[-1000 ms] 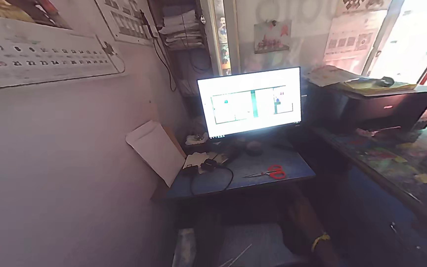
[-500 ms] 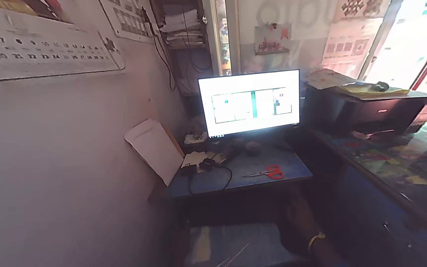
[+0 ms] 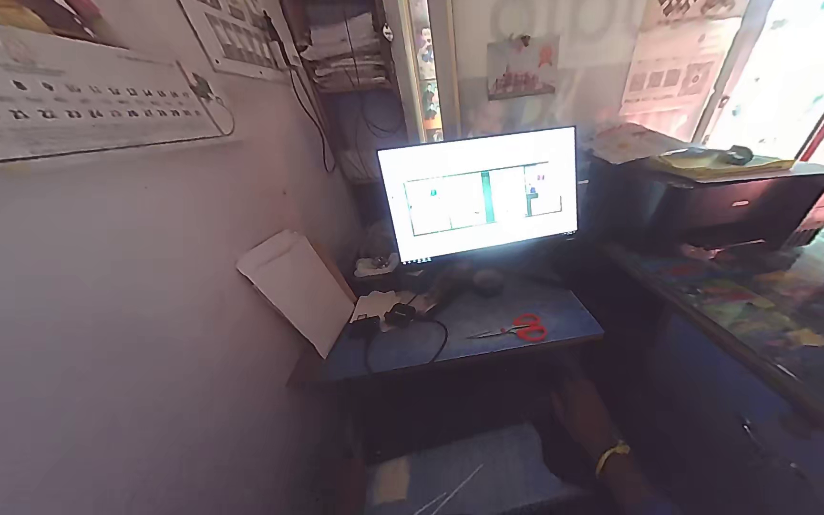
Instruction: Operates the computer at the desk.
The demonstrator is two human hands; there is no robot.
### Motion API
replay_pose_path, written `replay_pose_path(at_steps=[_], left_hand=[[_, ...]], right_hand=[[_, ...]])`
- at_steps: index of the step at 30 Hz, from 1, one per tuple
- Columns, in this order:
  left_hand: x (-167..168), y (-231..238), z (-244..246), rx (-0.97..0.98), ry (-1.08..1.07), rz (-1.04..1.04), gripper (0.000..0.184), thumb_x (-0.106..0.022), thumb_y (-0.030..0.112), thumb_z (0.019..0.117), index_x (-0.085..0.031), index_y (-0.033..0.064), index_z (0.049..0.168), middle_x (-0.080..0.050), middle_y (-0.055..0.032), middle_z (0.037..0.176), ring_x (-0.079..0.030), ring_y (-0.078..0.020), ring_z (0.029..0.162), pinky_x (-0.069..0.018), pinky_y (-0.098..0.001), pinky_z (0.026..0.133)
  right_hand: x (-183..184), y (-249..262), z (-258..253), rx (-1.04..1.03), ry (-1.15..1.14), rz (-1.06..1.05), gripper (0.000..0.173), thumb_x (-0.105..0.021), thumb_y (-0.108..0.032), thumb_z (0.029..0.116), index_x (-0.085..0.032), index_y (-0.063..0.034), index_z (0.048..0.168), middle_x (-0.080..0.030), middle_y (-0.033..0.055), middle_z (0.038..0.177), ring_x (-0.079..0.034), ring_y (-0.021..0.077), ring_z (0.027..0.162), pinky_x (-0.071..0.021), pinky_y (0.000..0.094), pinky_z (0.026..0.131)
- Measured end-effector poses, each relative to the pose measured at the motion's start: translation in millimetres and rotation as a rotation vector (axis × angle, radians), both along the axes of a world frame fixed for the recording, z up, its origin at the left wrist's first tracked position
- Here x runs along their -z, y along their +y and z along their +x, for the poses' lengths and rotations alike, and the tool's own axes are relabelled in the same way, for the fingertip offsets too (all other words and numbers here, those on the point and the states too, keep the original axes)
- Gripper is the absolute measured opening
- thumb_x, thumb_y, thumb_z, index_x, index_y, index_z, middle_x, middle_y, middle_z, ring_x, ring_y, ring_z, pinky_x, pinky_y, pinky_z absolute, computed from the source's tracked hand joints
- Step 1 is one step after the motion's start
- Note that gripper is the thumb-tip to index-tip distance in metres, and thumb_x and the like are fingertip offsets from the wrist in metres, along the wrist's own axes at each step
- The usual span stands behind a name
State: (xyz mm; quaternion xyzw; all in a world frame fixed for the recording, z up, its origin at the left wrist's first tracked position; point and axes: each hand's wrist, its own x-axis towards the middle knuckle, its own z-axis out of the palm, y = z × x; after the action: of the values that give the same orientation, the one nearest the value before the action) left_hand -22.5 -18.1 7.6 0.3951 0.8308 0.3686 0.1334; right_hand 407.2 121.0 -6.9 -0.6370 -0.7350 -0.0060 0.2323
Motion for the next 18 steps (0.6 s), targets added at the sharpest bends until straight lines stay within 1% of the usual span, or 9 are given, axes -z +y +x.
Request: replay_pose_path(at_steps=[1,2,3,5,7,9,14,16,18], left_hand=[[9.2,-5.0,-0.7,0.030,0.089,0.016,0.060,-0.059,0.028,0.1024,-0.042,-0.0026,0.152,-0.054,-0.0276,0.145,-0.054,-0.0415,0.134,-0.0419,-0.0564,0.112],[17.9,-9.5,0.3,0.059,0.186,0.004,0.069,-0.061,0.037,0.0991,-0.040,0.0012,0.154,-0.053,-0.0228,0.148,-0.053,-0.0368,0.136,-0.0429,-0.0535,0.113],[24.0,-14.0,3.6,0.095,0.252,0.008,0.075,-0.063,0.044,0.0963,-0.041,0.0012,0.153,-0.053,-0.0217,0.149,-0.052,-0.0347,0.137,-0.0433,-0.0518,0.113],[24.0,-24.0,10.3,0.222,0.332,0.002,0.074,-0.062,0.050,0.0928,-0.050,0.0007,0.147,-0.050,-0.0246,0.149,-0.047,-0.0379,0.142,-0.0380,-0.0531,0.117],[10.4,-30.0,16.3,0.319,0.335,-0.098,0.072,-0.057,0.053,0.0957,-0.052,0.0041,0.148,-0.045,-0.0276,0.153,-0.040,-0.0423,0.146,-0.0321,-0.0554,0.120],[18.4,-28.4,14.8,0.315,0.375,-0.075,0.066,-0.054,0.053,0.0965,-0.055,0.0082,0.145,-0.046,-0.0268,0.153,-0.042,-0.0426,0.145,-0.0349,-0.0556,0.118],[40.3,-26.9,9.0,0.294,0.355,-0.006,0.067,-0.062,0.051,0.0945,-0.054,0.0087,0.146,-0.033,-0.0275,0.161,-0.036,-0.0439,0.148,-0.0344,-0.0571,0.119],[29.6,-26.1,12.1,0.308,0.355,-0.088,0.073,-0.061,0.056,0.0937,-0.054,0.0060,0.147,-0.033,-0.0286,0.160,-0.034,-0.0450,0.149,-0.0327,-0.0566,0.120],[5.8,-24.6,22.1,0.346,0.372,-0.203,0.080,-0.051,0.061,0.0966,-0.048,0.0034,0.151,-0.032,-0.0306,0.161,-0.028,-0.0466,0.151,-0.0255,-0.0560,0.123]], right_hand=[[-0.3,0.4,0.2,0.003,0.002,-0.012,0.054,-0.053,-0.043,0.0992,-0.061,-0.0102,0.141,-0.055,0.0175,0.148,-0.052,0.0360,0.138,-0.0435,0.0511,0.114],[0.3,1.6,0.4,0.008,0.000,-0.004,0.054,-0.053,-0.044,0.0990,-0.061,-0.0117,0.142,-0.055,0.0164,0.148,-0.053,0.0347,0.137,-0.0443,0.0506,0.113],[0.6,2.8,0.2,0.010,0.006,0.006,0.054,-0.053,-0.043,0.0986,-0.061,-0.0118,0.142,-0.056,0.0163,0.147,-0.054,0.0345,0.136,-0.0451,0.0503,0.113],[-1.9,4.4,-0.7,0.010,0.028,-0.045,0.056,-0.054,-0.044,0.0994,-0.057,-0.0124,0.146,-0.053,0.0162,0.151,-0.050,0.0348,0.140,-0.0421,0.0501,0.116],[-1.2,5.4,-0.4,0.006,0.047,-0.068,0.058,-0.055,-0.045,0.0990,-0.056,-0.0130,0.147,-0.052,0.0158,0.152,-0.048,0.0347,0.142,-0.0391,0.0510,0.118],[-4.7,6.4,0.5,0.002,0.045,-0.073,0.060,-0.057,-0.047,0.0976,-0.057,-0.0134,0.147,-0.052,0.0162,0.152,-0.048,0.0348,0.142,-0.0391,0.0511,0.118],[-5.8,8.2,2.0,-0.021,0.010,-0.061,0.066,-0.062,-0.050,0.0943,-0.055,-0.0126,0.148,-0.048,0.0179,0.155,-0.046,0.0373,0.143,-0.0380,0.0524,0.118],[-1.0,5.3,3.0,-0.036,0.004,-0.034,0.066,-0.062,-0.051,0.0940,-0.055,-0.0135,0.148,-0.051,0.0163,0.153,-0.048,0.0369,0.141,-0.0393,0.0525,0.117],[-1.3,3.0,3.9,-0.043,-0.005,-0.020,0.065,-0.061,-0.049,0.0944,-0.055,-0.0139,0.149,-0.052,0.0164,0.152,-0.049,0.0376,0.141,-0.0394,0.0534,0.117]])
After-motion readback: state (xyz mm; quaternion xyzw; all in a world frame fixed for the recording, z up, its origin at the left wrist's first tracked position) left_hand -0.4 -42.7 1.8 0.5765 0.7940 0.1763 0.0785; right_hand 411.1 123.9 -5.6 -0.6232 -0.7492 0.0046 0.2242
